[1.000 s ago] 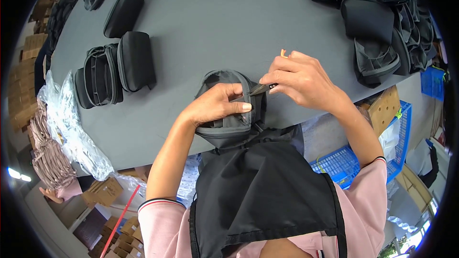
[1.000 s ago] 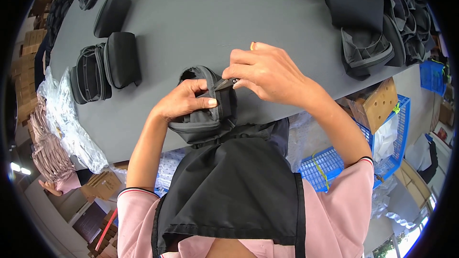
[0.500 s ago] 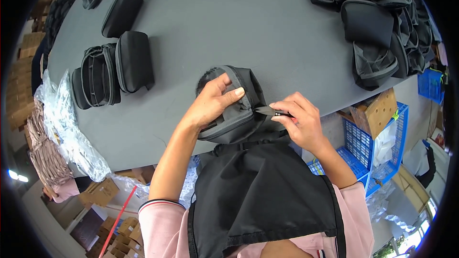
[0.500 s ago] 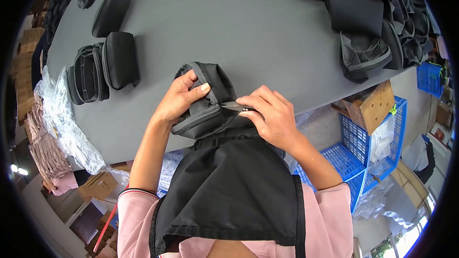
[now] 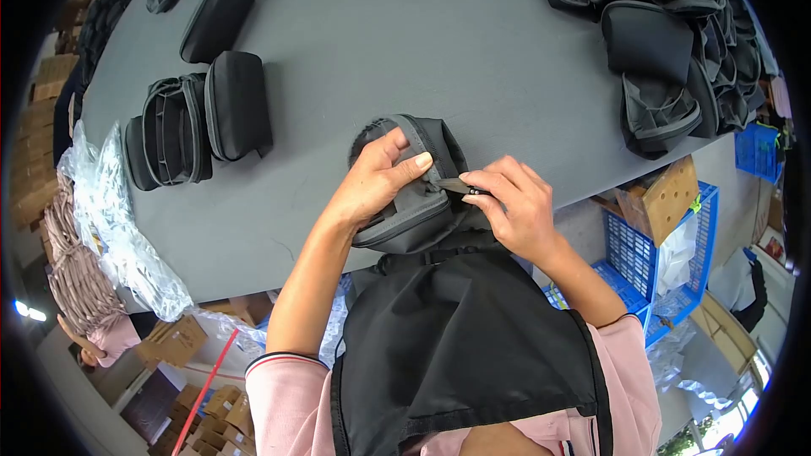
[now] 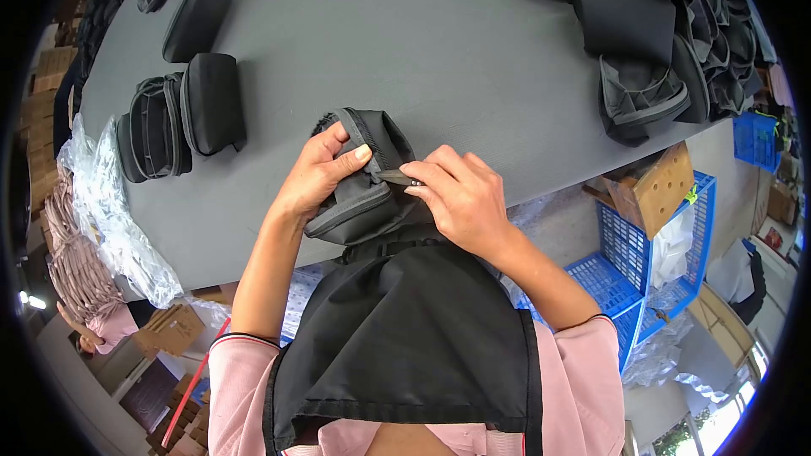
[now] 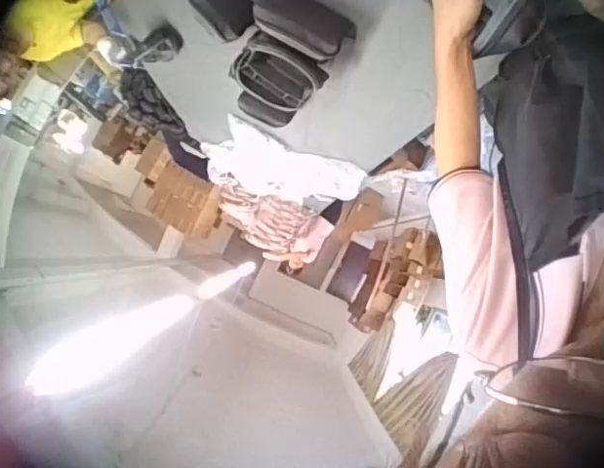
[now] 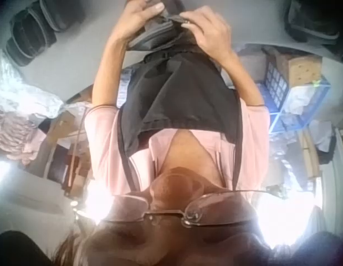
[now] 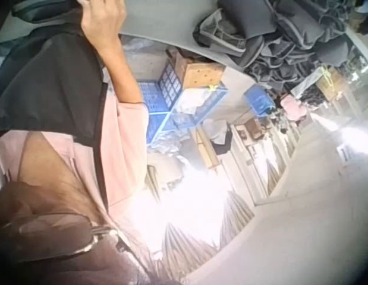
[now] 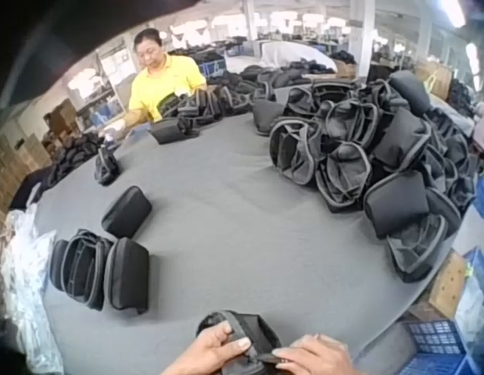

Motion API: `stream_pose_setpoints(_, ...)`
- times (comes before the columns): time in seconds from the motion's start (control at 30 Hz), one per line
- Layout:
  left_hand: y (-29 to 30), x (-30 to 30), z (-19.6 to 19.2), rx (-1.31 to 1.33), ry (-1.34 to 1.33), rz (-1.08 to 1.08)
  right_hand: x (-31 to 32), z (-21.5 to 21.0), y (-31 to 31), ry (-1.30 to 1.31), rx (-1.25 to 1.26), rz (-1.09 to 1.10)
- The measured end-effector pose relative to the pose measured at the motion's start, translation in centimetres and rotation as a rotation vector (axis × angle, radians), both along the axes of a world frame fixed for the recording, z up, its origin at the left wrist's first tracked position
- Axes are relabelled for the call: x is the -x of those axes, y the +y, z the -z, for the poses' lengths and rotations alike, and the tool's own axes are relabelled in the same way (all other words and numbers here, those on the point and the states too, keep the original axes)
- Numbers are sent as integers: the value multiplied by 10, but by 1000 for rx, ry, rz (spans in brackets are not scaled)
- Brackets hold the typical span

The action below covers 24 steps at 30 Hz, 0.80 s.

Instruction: Trimming excess threads from black fabric components using small clippers in a production environment.

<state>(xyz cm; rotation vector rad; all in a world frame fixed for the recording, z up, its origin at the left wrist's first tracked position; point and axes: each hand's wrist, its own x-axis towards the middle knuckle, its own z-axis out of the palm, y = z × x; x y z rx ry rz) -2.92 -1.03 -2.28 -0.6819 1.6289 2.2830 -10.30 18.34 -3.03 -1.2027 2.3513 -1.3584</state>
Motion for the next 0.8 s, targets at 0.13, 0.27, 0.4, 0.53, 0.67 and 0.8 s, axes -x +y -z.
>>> stream_pose_setpoints(0.13, 1, 1, 1, -4, -1, -5, 5, -1, 2, 176, 3, -31)
stream_pose_setpoints(0.27, 0, 1, -4, 0, 1, -33, -7, -11, 5, -12, 28, 63)
stream_pose_setpoints(0.4, 0, 0, -5, -49, -14, -40, -4, -11, 0, -112, -1, 33)
stream_pose_setpoints(0.53, 4, -4, -9, -120, 62, -45, -3, -15, 2, -27, 72, 22)
stream_pose_setpoints(0.67, 9, -21, -23, 178, 64, 94, 4, -27, 16, -153, 77, -70)
stream_pose_setpoints(0.8, 20, -43, -23, 35, 289, -1, 14, -23, 38, -749, 293, -174)
